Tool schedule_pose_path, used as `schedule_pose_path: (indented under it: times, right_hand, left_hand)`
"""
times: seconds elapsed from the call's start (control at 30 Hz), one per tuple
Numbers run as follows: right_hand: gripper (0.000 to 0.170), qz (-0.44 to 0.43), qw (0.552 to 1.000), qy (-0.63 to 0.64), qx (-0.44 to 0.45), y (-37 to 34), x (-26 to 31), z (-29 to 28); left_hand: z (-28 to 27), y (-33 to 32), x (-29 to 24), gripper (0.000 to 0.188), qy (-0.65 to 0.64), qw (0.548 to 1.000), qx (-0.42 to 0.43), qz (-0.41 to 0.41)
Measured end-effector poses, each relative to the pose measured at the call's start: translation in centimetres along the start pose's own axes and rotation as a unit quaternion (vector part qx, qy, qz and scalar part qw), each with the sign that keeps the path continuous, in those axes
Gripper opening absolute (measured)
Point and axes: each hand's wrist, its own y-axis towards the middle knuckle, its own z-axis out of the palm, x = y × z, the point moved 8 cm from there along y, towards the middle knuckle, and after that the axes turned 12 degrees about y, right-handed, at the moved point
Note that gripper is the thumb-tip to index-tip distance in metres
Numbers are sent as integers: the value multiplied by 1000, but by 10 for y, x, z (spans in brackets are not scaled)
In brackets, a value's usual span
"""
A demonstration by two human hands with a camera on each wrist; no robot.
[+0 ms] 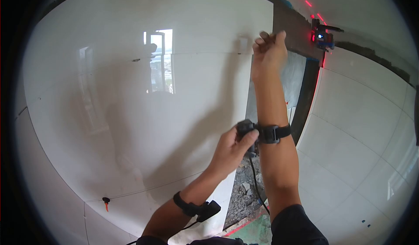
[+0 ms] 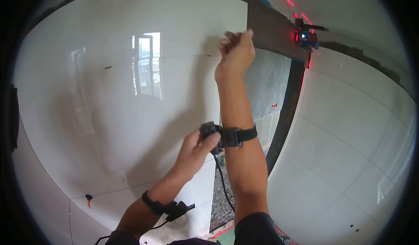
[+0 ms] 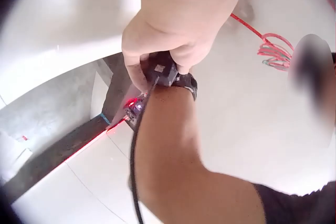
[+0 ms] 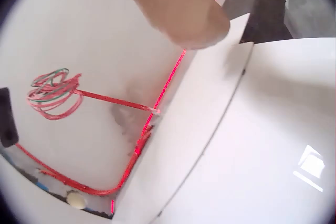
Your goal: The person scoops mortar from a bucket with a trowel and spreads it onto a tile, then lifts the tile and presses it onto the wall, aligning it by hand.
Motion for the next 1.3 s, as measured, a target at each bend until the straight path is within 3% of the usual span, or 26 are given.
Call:
schedule_pose_path:
  times: [0.07, 0.2, 0.23, 0.27, 0.3, 0.37, 0.43, 0.47, 0.5, 0.53, 0.57, 0.6, 0.63, 0.7, 0.73, 0.77, 0.8, 0.83, 0.87, 0.9, 0.97, 1.1, 1.17, 1.27, 1.3]
  right_hand:
    - [30, 36, 992, 108, -44, 15, -2, -28]
    - [23, -19, 998, 9, -53, 20, 14, -41]
    - [19, -218, 919, -322, 71, 5, 41, -12]
    - [18, -380, 684, -594, 185, -23, 36, 22]
    - [18, -375, 695, -582, 191, -28, 36, 23]
    - [23, -435, 523, -640, 358, -64, 10, 45]
    - [19, -476, 555, -594, 336, -72, 17, 53]
    - [19, -476, 575, -580, 326, -74, 22, 57]
    - [19, -474, 591, -572, 314, -76, 27, 58]
    - [19, -474, 597, -562, 320, -78, 29, 53]
    - [19, -395, 643, -566, 333, -71, 27, 42]
    - [20, -314, 681, -567, 340, -64, 21, 33]
    - [20, -313, 684, -565, 339, -67, 23, 34]
    - [24, -236, 685, -597, 344, -68, 21, 32]
    - [24, -235, 685, -600, 340, -70, 19, 37]
    - [28, -293, 698, -548, 356, -79, 20, 54]
    - [32, -351, 705, -494, 370, -87, 21, 70]
    - [40, -378, 679, -509, 370, -91, 14, 83]
    - [49, -405, 651, -527, 367, -95, 6, 96]
    - [58, -413, 652, -517, 370, -95, -3, 106]
    - [74, -431, 647, -510, 366, -99, -11, 127]
    - [79, -476, 642, -504, 327, -109, 0, 170]
    - [78, -479, 675, -469, 308, -95, -11, 181]
    - [76, -416, 664, -530, 324, -71, -90, 157]
    - [76, -419, 662, -531, 323, -70, -91, 158]
  left_hand:
    - [10, -4, 9, 37, 21, 1000, 17, 1]
    - [30, -14, 19, 37, -6, 992, 105, -73]
    - [36, -21, 22, 38, -21, 989, 108, -97]
    - [43, -25, 25, 40, -19, 989, 117, -94]
    - [48, -26, 28, 41, -13, 989, 118, -91]
    - [53, -21, 47, 45, -70, 983, 131, -106]
    - [51, -24, 54, 49, -100, 972, 162, -137]
    - [35, -26, 61, 55, 2, 969, 156, -194]
    - [15, -31, 29, 60, 70, 973, 139, -171]
    - [-15, -31, 6, 58, 168, 979, 78, -86]
    - [-42, -36, -19, 56, 265, 964, 22, -1]
    - [-72, -42, -56, 51, 382, 917, -62, 100]
    - [-98, -52, -100, 46, 485, 840, -142, 197]
    - [-136, -64, -180, 36, 621, 701, -239, 258]
    - [-150, -65, -209, 37, 679, 606, -263, 321]
    - [-160, -61, -231, 42, 728, 521, -278, 349]
    - [-168, -53, -248, 54, 780, 445, -278, 341]
    - [-173, -45, -262, 61, 817, 391, -269, 328]
    - [-185, -32, -270, 67, 852, 362, -261, 274]
    - [-194, -29, -273, 67, 847, 370, -254, 284]
    - [-210, -9, -267, 69, 902, 260, -246, 241]
    - [-211, -4, -266, 68, 922, 213, -252, 203]
    - [-216, -2, -264, 67, 921, 201, -252, 220]
    - [-219, -2, -262, 67, 923, 177, -258, 222]
    - [-220, -1, -263, 67, 924, 172, -265, 217]
